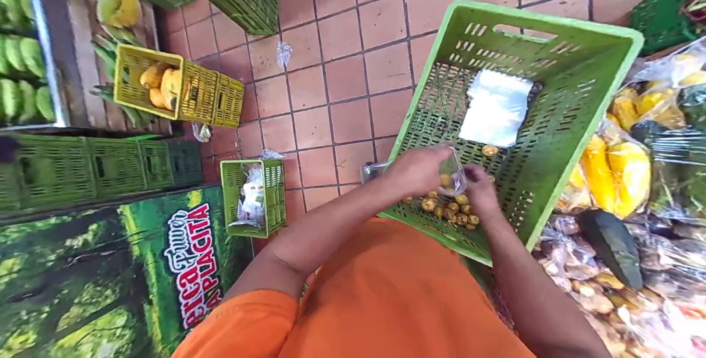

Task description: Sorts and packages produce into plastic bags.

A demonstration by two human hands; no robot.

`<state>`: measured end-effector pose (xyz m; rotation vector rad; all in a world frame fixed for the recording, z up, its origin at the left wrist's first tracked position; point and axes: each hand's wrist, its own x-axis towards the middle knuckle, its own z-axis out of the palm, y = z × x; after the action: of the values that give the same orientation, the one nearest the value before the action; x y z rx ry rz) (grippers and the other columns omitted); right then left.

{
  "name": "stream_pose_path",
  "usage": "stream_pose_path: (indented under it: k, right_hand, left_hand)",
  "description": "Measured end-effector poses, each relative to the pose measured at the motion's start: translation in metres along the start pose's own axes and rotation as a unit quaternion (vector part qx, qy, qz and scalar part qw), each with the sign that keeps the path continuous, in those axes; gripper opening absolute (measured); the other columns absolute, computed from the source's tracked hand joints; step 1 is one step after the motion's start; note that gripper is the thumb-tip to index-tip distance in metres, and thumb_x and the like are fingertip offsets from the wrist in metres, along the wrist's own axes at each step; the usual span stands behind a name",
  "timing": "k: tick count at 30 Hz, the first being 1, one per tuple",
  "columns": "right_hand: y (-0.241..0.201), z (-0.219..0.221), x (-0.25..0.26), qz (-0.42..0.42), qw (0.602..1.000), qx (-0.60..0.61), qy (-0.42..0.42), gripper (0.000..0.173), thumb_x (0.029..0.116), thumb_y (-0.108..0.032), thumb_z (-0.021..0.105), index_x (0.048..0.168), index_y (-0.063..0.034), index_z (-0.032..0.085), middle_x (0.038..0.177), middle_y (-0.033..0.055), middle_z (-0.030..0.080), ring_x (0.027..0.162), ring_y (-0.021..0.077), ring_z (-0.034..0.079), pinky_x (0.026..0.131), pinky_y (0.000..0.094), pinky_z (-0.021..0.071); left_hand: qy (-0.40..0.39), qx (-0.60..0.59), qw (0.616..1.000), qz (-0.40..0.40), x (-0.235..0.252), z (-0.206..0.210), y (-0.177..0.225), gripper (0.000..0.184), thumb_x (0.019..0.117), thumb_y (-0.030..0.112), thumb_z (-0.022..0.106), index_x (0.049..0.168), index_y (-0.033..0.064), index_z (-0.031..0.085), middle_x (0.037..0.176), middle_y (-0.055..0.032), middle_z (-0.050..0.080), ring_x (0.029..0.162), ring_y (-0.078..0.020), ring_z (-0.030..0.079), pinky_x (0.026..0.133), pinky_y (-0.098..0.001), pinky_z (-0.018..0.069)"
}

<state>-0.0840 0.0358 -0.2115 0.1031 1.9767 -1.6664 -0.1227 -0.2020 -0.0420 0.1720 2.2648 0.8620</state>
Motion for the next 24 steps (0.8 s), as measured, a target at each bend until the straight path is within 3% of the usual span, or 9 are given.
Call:
stream_pose_path:
  k: [2,4,10,13,16,18,21,22,24]
  right_hand:
    - [0.049,0.025,0.014,0.079,0.958,-0.257,-0.098,0.064,0.0897,-0.031,0.075,0.145,-0.0091,0.053,0.141,0.0207,0.056,0.125,0.0347,0.059,0.102,0.0560,0.0514]
    - [0.075,0.057,0.018,0.098,0.887,-0.410,-0.188,0.076,0.0879,-0.033,0.075,0.156,-0.0200,0.043,0.158,0.0272,0.036,0.138,0.0512,0.043,0.101,0.0707,0.0452]
    - [0.093,0.089,0.034,0.112,0.808,-0.530,-0.231,0.063,0.0848,-0.016,0.075,0.144,-0.0181,0.056,0.156,0.0294,0.035,0.143,0.0554,0.032,0.091,0.0720,0.0496]
    - [0.100,0.073,0.041,0.073,0.820,-0.519,-0.230,0.054,0.0892,-0.019,0.072,0.141,-0.0150,0.059,0.151,0.0282,0.043,0.140,0.0519,0.039,0.097,0.0683,0.0500]
    - [0.096,0.062,0.041,0.041,0.905,-0.387,-0.171,0.054,0.0881,-0.030,0.073,0.136,-0.0070,0.063,0.139,0.0243,0.059,0.130,0.0420,0.056,0.105,0.0631,0.0474]
    - [0.065,0.060,0.035,0.074,0.954,-0.253,-0.145,0.059,0.0898,-0.032,0.074,0.138,-0.0020,0.058,0.136,0.0204,0.062,0.128,0.0311,0.058,0.110,0.0517,0.0460]
    - [0.039,0.060,0.027,0.129,0.962,-0.169,-0.171,0.074,0.0890,-0.022,0.075,0.151,-0.0010,0.041,0.143,0.0170,0.056,0.131,0.0215,0.056,0.110,0.0408,0.0476]
    - [0.044,0.065,0.025,0.115,0.956,-0.176,-0.204,0.064,0.0897,-0.014,0.073,0.146,0.0022,0.048,0.138,0.0218,0.059,0.126,0.0271,0.058,0.107,0.0471,0.0477]
    - [0.068,0.081,0.030,0.060,0.927,-0.243,-0.280,0.045,0.0894,-0.017,0.070,0.131,-0.0016,0.062,0.124,0.0172,0.067,0.116,0.0245,0.063,0.101,0.0479,0.0507]
  left_hand:
    - [0.006,0.011,1.000,0.006,0.000,0.006,-0.004,0.058,0.0941,0.002,0.057,0.150,0.0150,0.052,0.162,0.0007,0.043,0.139,-0.0213,0.053,0.112,-0.0480,0.0463]
    - [0.027,-0.003,1.000,0.005,-0.005,0.005,-0.007,0.059,0.0951,0.001,0.056,0.152,0.0145,0.051,0.161,0.0002,0.043,0.140,-0.0201,0.052,0.114,-0.0456,0.0451]
    - [0.041,-0.082,0.995,-0.046,-0.008,0.001,-0.016,0.063,0.0933,0.001,0.056,0.153,0.0185,0.050,0.159,0.0010,0.047,0.141,-0.0163,0.050,0.116,-0.0438,0.0436]
    - [0.032,-0.105,0.992,-0.059,-0.004,0.016,-0.025,0.065,0.0920,0.000,0.057,0.153,0.0186,0.050,0.158,-0.0010,0.048,0.143,-0.0184,0.049,0.117,-0.0465,0.0418]
    - [0.038,-0.145,0.988,-0.029,-0.017,0.016,-0.018,0.063,0.0927,0.000,0.058,0.152,0.0183,0.051,0.155,-0.0021,0.052,0.140,-0.0192,0.052,0.115,-0.0475,0.0439]
    - [0.032,-0.176,0.984,-0.007,-0.025,0.007,-0.004,0.063,0.0932,0.000,0.058,0.153,0.0189,0.050,0.156,-0.0005,0.051,0.138,-0.0182,0.053,0.114,-0.0471,0.0452]
    - [0.035,-0.188,0.981,0.008,-0.019,-0.002,0.010,0.068,0.0923,-0.004,0.055,0.155,0.0215,0.048,0.157,0.0013,0.049,0.133,-0.0166,0.057,0.108,-0.0446,0.0502]
    - [0.045,-0.176,0.983,0.016,-0.012,0.001,0.011,0.068,0.0923,-0.003,0.055,0.155,0.0208,0.048,0.157,0.0005,0.049,0.130,-0.0166,0.059,0.105,-0.0437,0.0522]
    - [0.076,-0.174,0.980,0.064,-0.008,0.011,0.016,0.068,0.0899,-0.006,0.059,0.154,0.0143,0.048,0.158,-0.0027,0.048,0.140,-0.0175,0.052,0.115,-0.0435,0.0457]
